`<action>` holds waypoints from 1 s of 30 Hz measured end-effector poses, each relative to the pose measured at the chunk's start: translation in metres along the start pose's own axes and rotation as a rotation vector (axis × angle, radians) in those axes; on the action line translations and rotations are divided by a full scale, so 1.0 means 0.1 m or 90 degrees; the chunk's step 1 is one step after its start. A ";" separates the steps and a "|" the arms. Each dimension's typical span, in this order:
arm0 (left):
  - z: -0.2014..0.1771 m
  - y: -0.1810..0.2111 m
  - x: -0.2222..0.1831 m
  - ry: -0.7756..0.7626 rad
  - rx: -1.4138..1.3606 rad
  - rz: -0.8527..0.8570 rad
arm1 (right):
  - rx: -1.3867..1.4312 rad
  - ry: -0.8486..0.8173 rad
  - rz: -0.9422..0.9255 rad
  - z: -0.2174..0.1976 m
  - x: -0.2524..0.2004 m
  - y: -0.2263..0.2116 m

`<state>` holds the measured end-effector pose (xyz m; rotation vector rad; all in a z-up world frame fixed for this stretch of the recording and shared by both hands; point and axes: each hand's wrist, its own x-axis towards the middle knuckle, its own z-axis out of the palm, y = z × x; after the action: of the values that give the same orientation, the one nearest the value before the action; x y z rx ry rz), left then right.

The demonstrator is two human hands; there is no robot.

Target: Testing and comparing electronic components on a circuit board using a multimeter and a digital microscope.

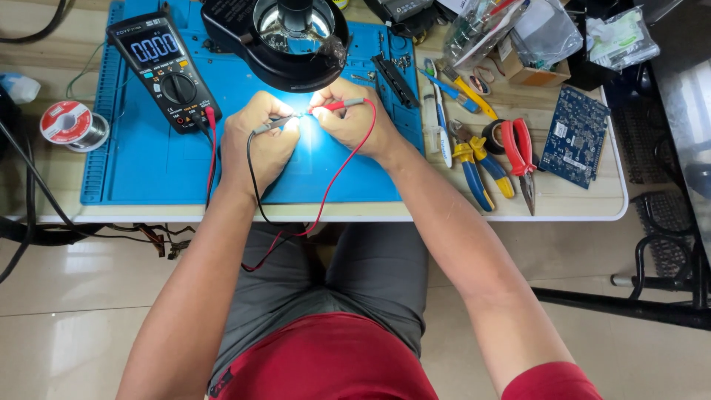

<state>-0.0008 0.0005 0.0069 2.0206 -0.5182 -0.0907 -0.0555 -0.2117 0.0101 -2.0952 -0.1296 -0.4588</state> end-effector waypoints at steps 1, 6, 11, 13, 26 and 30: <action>0.01 -0.02 0.00 0.000 0.000 -0.001 | 0.001 -0.001 0.000 0.00 0.00 -0.01; 0.02 -0.05 -0.01 0.008 -0.003 0.019 | 0.006 -0.004 0.003 -0.01 0.01 -0.07; 0.04 -0.07 -0.01 0.014 -0.001 0.035 | 0.004 -0.004 -0.005 -0.01 0.01 -0.03; 0.04 -0.07 -0.01 0.020 0.005 0.042 | 0.004 -0.003 -0.009 -0.02 0.02 0.00; 0.01 -0.04 -0.01 0.030 -0.059 0.110 | -0.028 0.011 0.010 -0.04 -0.05 -0.16; -0.01 -0.03 0.00 0.030 -0.092 0.152 | -0.107 0.058 -0.146 -0.06 -0.04 -0.10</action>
<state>0.0002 0.0029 0.0046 1.8029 -0.6981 0.0636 -0.0637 -0.2114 0.0195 -2.2300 -0.2885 -0.7234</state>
